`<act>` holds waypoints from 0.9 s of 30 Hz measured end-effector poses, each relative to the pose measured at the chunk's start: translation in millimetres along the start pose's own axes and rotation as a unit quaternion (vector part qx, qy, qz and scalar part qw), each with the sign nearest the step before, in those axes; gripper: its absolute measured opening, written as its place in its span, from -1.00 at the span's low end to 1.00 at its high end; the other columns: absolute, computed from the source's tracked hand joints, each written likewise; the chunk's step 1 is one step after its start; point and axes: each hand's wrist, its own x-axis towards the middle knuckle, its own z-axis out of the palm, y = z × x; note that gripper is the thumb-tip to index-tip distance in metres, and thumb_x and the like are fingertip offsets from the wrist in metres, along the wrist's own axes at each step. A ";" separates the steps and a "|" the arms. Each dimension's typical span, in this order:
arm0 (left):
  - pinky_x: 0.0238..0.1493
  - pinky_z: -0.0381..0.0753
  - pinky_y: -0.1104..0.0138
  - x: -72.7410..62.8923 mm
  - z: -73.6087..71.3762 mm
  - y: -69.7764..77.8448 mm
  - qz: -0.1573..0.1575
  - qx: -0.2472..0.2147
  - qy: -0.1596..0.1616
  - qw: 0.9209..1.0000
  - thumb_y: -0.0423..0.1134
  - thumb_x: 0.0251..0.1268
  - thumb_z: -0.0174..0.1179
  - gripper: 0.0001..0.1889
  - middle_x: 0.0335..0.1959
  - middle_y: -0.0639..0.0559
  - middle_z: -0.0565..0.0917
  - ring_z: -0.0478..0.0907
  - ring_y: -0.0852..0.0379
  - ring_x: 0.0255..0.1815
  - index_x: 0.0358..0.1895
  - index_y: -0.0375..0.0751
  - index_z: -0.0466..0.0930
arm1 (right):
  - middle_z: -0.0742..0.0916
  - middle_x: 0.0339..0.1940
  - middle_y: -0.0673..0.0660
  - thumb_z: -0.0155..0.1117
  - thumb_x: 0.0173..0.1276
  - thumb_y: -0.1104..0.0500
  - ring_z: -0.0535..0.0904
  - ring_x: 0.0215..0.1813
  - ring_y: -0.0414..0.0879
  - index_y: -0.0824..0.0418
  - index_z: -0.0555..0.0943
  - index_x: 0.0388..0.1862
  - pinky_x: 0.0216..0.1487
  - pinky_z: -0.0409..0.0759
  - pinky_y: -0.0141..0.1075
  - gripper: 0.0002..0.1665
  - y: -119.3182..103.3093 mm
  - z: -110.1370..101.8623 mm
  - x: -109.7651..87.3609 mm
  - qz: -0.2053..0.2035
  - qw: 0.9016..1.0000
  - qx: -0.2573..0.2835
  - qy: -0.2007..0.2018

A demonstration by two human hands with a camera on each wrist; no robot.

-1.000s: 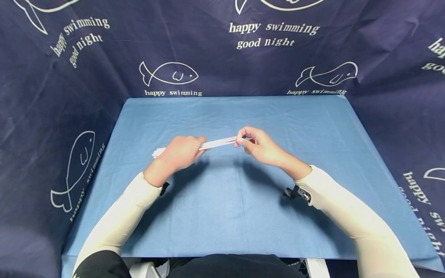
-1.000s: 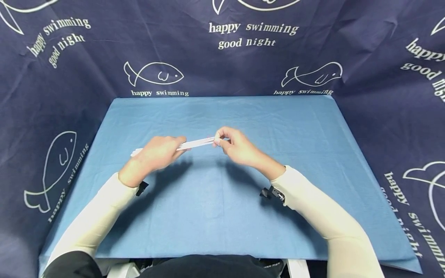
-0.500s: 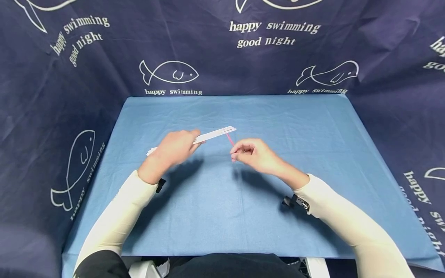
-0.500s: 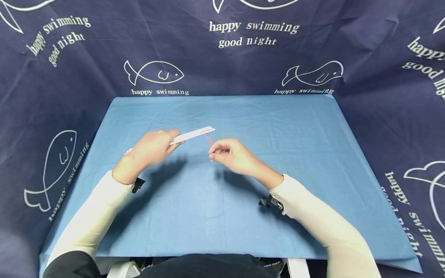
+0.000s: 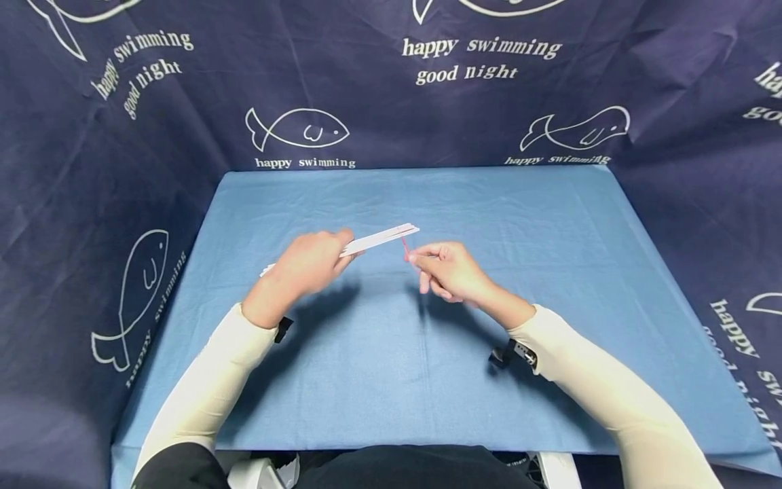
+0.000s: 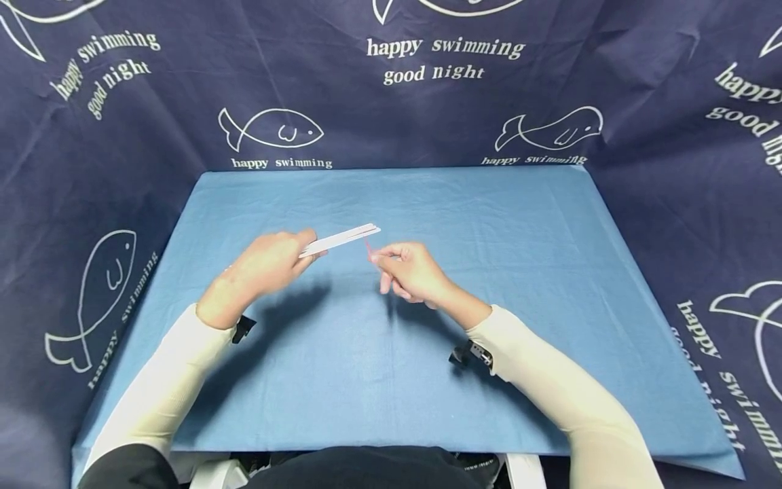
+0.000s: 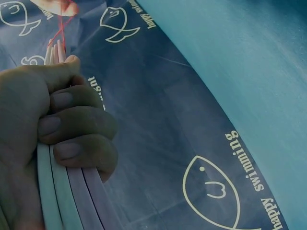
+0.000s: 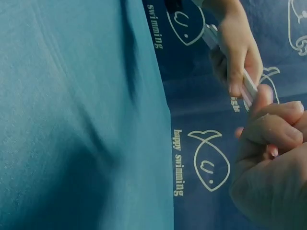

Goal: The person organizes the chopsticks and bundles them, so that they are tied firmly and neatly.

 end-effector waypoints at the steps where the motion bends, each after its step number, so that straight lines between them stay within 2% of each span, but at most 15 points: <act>1: -0.41 0.55 0.01 0.0 0.4 0.6 0.004 0.000 0.000 1.000 -0.04 0.60 0.16 -0.76 -0.53 -0.03 0.56 0.52 -0.06 -0.48 -0.18 -0.15 0.53 | 0.65 -0.72 -0.02 0.23 0.61 0.09 0.25 -0.85 -0.29 0.28 0.68 0.20 -0.80 0.15 -0.41 -0.64 1.0 -2.2 0.8 0.005 1.000 -0.003 -0.008; 6: -0.38 0.57 -0.01 -0.4 2.3 0.9 0.019 0.004 -0.006 1.000 -0.04 0.59 0.18 -0.75 -0.53 -0.02 0.57 0.52 -0.06 -0.47 -0.20 -0.15 0.53 | 0.49 -0.73 -0.08 0.38 0.51 0.00 0.15 -0.79 -0.26 0.21 0.67 0.23 -0.72 0.09 -0.40 -0.55 0.4 -12.3 1.2 0.020 0.998 -0.018 -0.048; 9: -0.39 0.58 -0.02 -1.4 3.5 1.3 0.038 0.021 -0.015 0.999 -0.02 0.61 0.16 -0.74 -0.53 0.00 0.56 0.51 -0.05 -0.49 -0.23 -0.12 0.50 | 0.41 -0.71 -0.11 0.44 0.46 0.04 0.12 -0.73 -0.26 0.23 0.64 0.28 -0.66 0.07 -0.39 -0.49 -2.4 -16.7 0.5 0.014 0.997 -0.035 -0.060; 13: -0.45 0.58 0.00 -5.8 6.9 4.3 0.073 0.059 -0.018 0.995 -0.07 0.59 0.18 -0.79 -0.52 0.01 0.59 0.54 -0.03 -0.52 -0.22 -0.10 0.50 | 0.42 -0.68 -0.13 0.58 0.30 0.07 0.19 -0.65 -0.28 0.26 0.64 0.31 -0.54 0.19 -0.40 -0.36 -7.0 -20.1 0.2 -0.019 0.993 -0.107 -0.047; 17: -0.50 0.58 0.03 -10.8 13.8 10.7 0.103 0.104 0.006 0.989 -0.19 0.49 0.25 -0.88 -0.52 -0.02 0.63 0.57 -0.04 -0.55 -0.21 -0.11 0.54 | 0.40 -0.67 -0.12 0.74 0.09 -0.01 0.22 -0.54 -0.26 0.22 0.66 0.30 -0.34 0.32 -0.39 -0.19 -12.0 -19.0 -1.5 -0.043 0.980 -0.190 -0.032; 20: -0.53 0.57 0.05 -12.6 19.3 15.9 0.116 0.129 0.033 0.984 -0.26 0.42 0.28 -0.91 -0.53 -0.02 0.63 0.58 -0.04 -0.57 -0.24 -0.10 0.54 | 0.36 -0.66 -0.10 0.80 -0.01 -0.01 0.20 -0.53 -0.23 0.23 0.66 0.31 -0.26 0.37 -0.37 -0.10 -16.1 -14.5 -2.9 -0.047 0.975 -0.217 -0.029; 24: -0.60 0.55 0.08 -12.3 27.7 21.6 0.128 0.144 0.068 0.979 -0.29 0.38 0.28 -0.89 -0.58 -0.02 0.62 0.55 -0.02 -0.63 -0.30 -0.11 0.53 | 0.36 -0.62 -0.09 0.76 0.03 0.11 0.22 -0.50 -0.22 0.32 0.62 0.33 -0.14 0.44 -0.31 -0.13 -19.2 -4.5 -4.5 -0.070 0.967 -0.244 -0.026; 27: -0.63 0.54 0.08 -11.9 32.0 23.1 0.122 0.137 0.075 0.980 -0.28 0.41 0.26 -0.88 -0.59 -0.04 0.62 0.54 -0.03 -0.65 -0.29 -0.13 0.51 | 0.37 -0.57 -0.07 0.61 0.12 0.23 0.25 -0.47 -0.20 0.35 0.60 0.33 -0.09 0.45 -0.26 -0.24 -19.0 4.7 -7.6 -0.107 0.955 -0.275 -0.016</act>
